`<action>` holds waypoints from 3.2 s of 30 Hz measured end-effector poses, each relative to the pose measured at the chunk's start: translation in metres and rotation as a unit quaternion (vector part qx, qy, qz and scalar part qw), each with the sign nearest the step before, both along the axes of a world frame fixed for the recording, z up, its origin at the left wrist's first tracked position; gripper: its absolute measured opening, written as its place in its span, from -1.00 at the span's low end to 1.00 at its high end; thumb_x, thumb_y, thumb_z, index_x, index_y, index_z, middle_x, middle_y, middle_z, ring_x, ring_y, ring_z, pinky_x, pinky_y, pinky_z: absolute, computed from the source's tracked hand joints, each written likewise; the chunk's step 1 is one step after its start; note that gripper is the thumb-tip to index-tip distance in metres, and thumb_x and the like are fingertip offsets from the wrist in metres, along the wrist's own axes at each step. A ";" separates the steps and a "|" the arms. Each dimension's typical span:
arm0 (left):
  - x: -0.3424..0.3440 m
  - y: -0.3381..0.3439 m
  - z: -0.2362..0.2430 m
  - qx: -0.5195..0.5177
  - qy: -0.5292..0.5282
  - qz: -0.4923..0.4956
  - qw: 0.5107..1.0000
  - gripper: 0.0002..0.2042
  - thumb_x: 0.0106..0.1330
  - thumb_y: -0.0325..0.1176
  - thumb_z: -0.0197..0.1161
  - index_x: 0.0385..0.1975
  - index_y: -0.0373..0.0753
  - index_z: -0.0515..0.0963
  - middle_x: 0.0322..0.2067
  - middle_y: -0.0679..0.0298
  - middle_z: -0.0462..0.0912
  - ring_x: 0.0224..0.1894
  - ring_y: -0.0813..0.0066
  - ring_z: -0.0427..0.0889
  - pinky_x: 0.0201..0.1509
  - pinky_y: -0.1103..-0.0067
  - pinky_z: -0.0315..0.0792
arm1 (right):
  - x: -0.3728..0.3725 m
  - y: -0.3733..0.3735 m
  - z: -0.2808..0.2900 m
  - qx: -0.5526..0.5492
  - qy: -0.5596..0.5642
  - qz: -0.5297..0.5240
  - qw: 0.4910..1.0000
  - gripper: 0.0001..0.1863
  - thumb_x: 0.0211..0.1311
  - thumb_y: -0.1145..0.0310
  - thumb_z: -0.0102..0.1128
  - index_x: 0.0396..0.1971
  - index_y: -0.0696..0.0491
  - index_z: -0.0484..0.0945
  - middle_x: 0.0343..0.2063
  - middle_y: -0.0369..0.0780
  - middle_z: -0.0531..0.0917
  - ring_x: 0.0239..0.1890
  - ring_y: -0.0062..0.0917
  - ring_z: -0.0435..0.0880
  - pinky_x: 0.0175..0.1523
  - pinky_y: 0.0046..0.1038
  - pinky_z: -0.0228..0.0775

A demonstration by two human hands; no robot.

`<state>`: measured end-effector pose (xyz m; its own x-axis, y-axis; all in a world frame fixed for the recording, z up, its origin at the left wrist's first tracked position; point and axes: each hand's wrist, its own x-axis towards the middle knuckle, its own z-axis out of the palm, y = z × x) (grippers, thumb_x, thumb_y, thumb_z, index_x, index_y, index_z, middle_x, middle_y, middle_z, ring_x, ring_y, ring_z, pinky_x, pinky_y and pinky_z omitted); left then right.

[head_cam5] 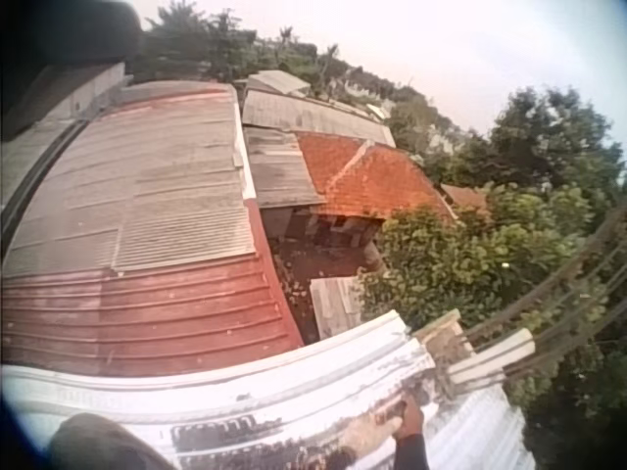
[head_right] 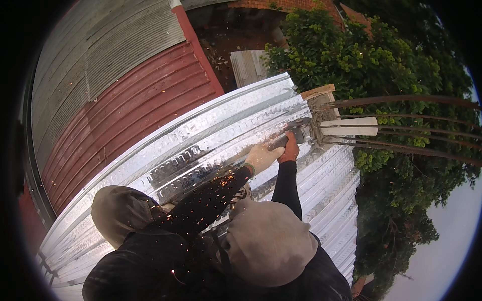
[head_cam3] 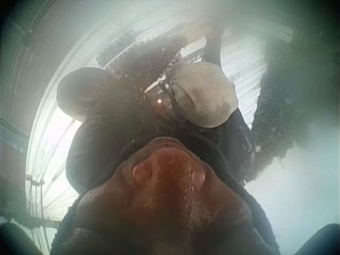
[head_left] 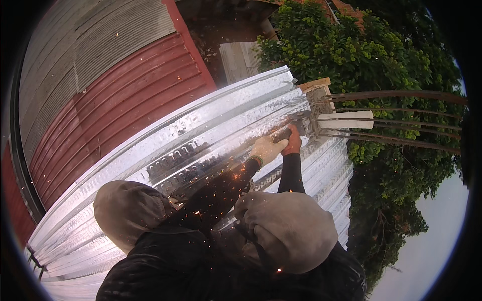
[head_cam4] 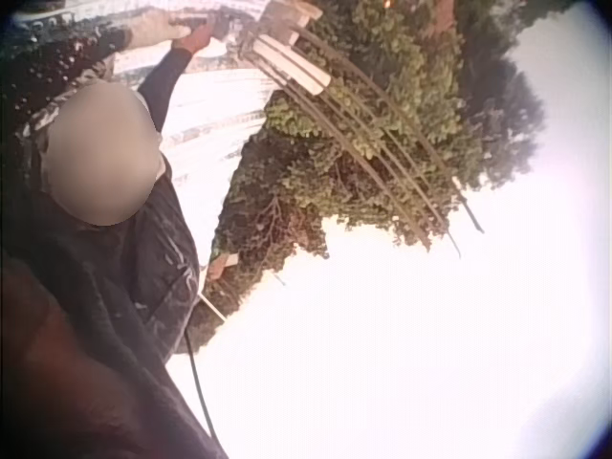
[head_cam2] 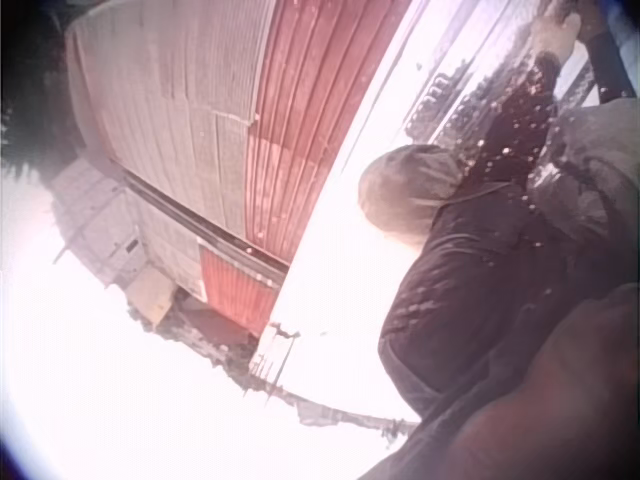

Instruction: The person uses an angle grinder to smooth or cut a corrugated metal roof sheet while standing on the roof. The worker holds the grinder with both hands and moves it along the metal surface, producing sparks. The camera is head-mounted, showing the hands and tool from above.

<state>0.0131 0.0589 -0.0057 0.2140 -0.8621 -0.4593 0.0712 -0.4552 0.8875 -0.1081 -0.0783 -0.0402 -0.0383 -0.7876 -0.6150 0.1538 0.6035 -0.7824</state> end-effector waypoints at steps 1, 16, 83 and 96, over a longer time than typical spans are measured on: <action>-0.001 0.001 0.007 0.001 0.009 0.005 1.000 -0.34 0.38 0.26 0.29 0.12 -0.27 0.76 -0.18 -0.24 0.84 -0.03 -0.19 0.86 0.13 0.13 0.66 | -0.007 -0.004 -0.005 -0.008 -0.016 0.001 1.000 -0.66 0.31 0.27 0.47 -0.02 0.14 0.71 -0.13 -0.16 0.79 -0.17 -0.18 0.87 -0.04 -0.07 0.77; 0.005 0.013 0.011 0.025 -0.016 -0.006 1.000 -0.19 0.33 0.36 0.29 -0.17 -0.54 0.79 -0.32 -0.32 0.81 -0.15 -0.18 0.88 0.02 0.13 0.68 | -0.002 0.007 -0.005 -0.014 -0.041 0.008 0.999 -0.67 0.33 0.29 0.45 -0.01 0.14 0.71 -0.10 -0.16 0.79 -0.13 -0.17 0.86 0.02 -0.05 0.77; 0.116 0.187 0.055 0.208 0.040 -0.418 0.883 -0.39 0.39 0.33 0.41 0.04 -0.15 0.82 -0.17 0.24 0.83 -0.04 0.35 0.77 0.07 0.33 0.59 | -0.045 0.016 0.002 0.140 -0.120 0.078 0.980 -0.62 0.43 0.05 0.45 -0.07 0.01 0.57 -0.23 -0.20 0.68 -0.21 -0.34 0.74 0.04 -0.18 0.71; 0.201 0.423 0.161 0.372 -0.050 -0.246 0.894 -0.50 0.41 0.03 0.41 0.25 -0.10 0.76 -0.03 0.23 0.86 0.03 0.29 0.79 0.19 0.32 0.59 | -0.008 0.020 0.013 0.183 -0.130 0.124 0.967 -0.54 0.41 -0.06 0.45 -0.10 0.03 0.56 -0.30 -0.22 0.69 -0.21 -0.39 0.75 -0.02 -0.20 0.71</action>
<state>0.2142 0.4821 0.1556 -0.0342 -0.3271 -0.9444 -0.3621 -0.8767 0.3168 -0.1162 -0.0579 -0.0270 0.3172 -0.4802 -0.8178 0.1322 0.8763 -0.4633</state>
